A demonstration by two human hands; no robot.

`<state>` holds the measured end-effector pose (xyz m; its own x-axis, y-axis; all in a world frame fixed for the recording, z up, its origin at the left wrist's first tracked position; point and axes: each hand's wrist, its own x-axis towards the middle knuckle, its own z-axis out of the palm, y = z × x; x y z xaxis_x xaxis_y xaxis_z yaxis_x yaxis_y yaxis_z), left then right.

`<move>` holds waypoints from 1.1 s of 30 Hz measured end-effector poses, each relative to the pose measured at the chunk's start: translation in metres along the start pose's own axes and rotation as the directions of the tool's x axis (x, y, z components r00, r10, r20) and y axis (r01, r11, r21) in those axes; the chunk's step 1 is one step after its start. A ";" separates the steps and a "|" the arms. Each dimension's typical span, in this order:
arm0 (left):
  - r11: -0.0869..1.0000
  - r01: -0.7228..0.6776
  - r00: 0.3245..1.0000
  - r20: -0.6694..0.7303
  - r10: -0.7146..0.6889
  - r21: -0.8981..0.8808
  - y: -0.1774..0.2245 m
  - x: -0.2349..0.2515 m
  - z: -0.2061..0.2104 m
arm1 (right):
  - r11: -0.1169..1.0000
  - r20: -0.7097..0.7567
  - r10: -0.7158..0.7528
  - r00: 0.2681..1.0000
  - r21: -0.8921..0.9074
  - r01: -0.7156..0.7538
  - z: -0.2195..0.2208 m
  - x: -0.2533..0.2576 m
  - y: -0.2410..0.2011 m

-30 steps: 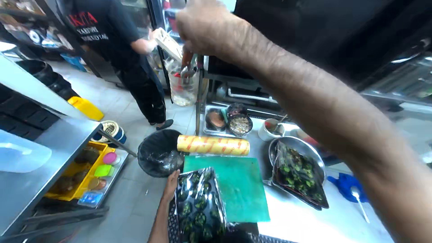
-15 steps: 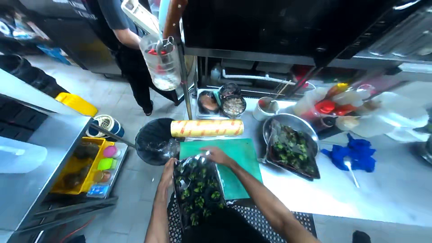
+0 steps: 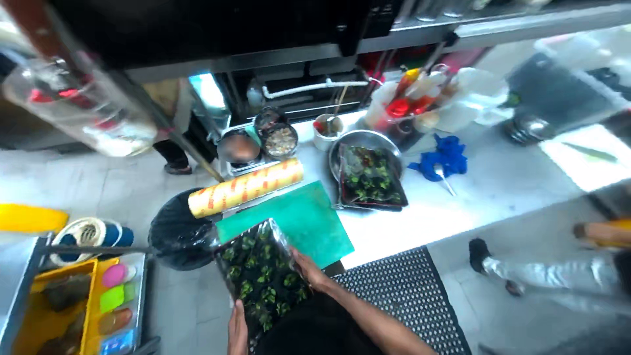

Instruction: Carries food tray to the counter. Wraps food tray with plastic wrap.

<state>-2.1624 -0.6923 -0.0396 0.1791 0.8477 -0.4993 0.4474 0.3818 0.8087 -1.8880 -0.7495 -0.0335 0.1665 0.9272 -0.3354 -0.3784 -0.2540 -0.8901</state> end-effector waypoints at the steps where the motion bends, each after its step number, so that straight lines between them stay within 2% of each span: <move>1: 1.000 -0.001 1.000 0.004 0.001 0.005 -0.008 -0.011 0.004 | 0.998 -0.006 0.003 1.000 0.063 -0.002 -0.001 0.000 0.001; 4: 0.997 -0.048 0.991 -0.124 0.054 0.053 -0.018 -0.020 0.021 | 0.982 -0.002 0.055 0.998 0.180 -0.054 -0.006 -0.001 0.003; 5: 0.993 -0.089 0.978 -0.183 0.101 0.072 -0.021 -0.016 0.026 | 0.975 -0.047 0.074 0.996 0.212 -0.062 -0.009 -0.002 -0.001; 7: 0.983 -0.162 0.956 -0.235 0.177 0.085 -0.023 -0.010 0.027 | 0.936 -0.270 0.087 0.959 0.351 0.014 -0.025 -0.004 -0.012; 8: 0.981 -0.181 0.952 -0.236 0.194 0.074 -0.020 -0.009 0.026 | 0.893 -0.413 0.088 0.906 0.436 0.112 -0.042 -0.004 -0.021; 10: 0.986 -0.162 0.962 -0.219 0.164 0.028 -0.014 -0.012 0.021 | 0.784 -0.664 0.111 0.739 0.516 0.345 -0.087 -0.005 -0.048; 12: 0.995 -0.092 0.979 -0.186 0.083 -0.041 -0.009 -0.016 0.013 | 0.713 -0.793 0.119 0.597 0.487 0.504 -0.134 -0.011 -0.077; 14: 0.993 -0.044 0.987 -0.159 0.027 -0.106 -0.009 -0.013 0.007 | 0.665 -0.847 0.126 0.517 0.458 0.590 -0.174 -0.014 -0.096; 18: 0.983 -0.041 0.993 -0.118 0.020 -0.181 0.003 -0.001 0.000 | 0.663 -0.849 0.168 0.501 0.473 0.580 -0.218 -0.010 -0.106; 23: 0.980 -0.042 0.989 -0.149 0.013 -0.192 0.042 0.004 0.006 | 0.694 -0.895 0.138 0.424 0.393 0.604 -0.216 -0.013 -0.108; 27: 0.946 -0.092 0.989 -0.141 0.050 -0.312 0.077 -0.001 0.014 | 0.676 -0.911 0.076 0.405 0.345 0.651 -0.208 -0.023 -0.095; 30: 0.914 -0.154 0.984 -0.138 0.109 -0.376 0.108 -0.011 0.022 | 0.653 -0.901 0.002 0.435 0.330 0.682 -0.196 -0.039 -0.090; 33: 0.891 -0.208 0.978 -0.106 0.181 -0.402 0.136 -0.031 0.031 | 0.655 -0.862 -0.047 0.505 0.355 0.667 -0.172 -0.065 -0.083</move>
<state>-2.0799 -0.6779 0.0766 0.1629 0.9370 -0.3091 0.0089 0.3119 0.9501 -1.7109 -0.8360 0.0096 0.8865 0.2436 -0.3934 -0.4604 0.5497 -0.6970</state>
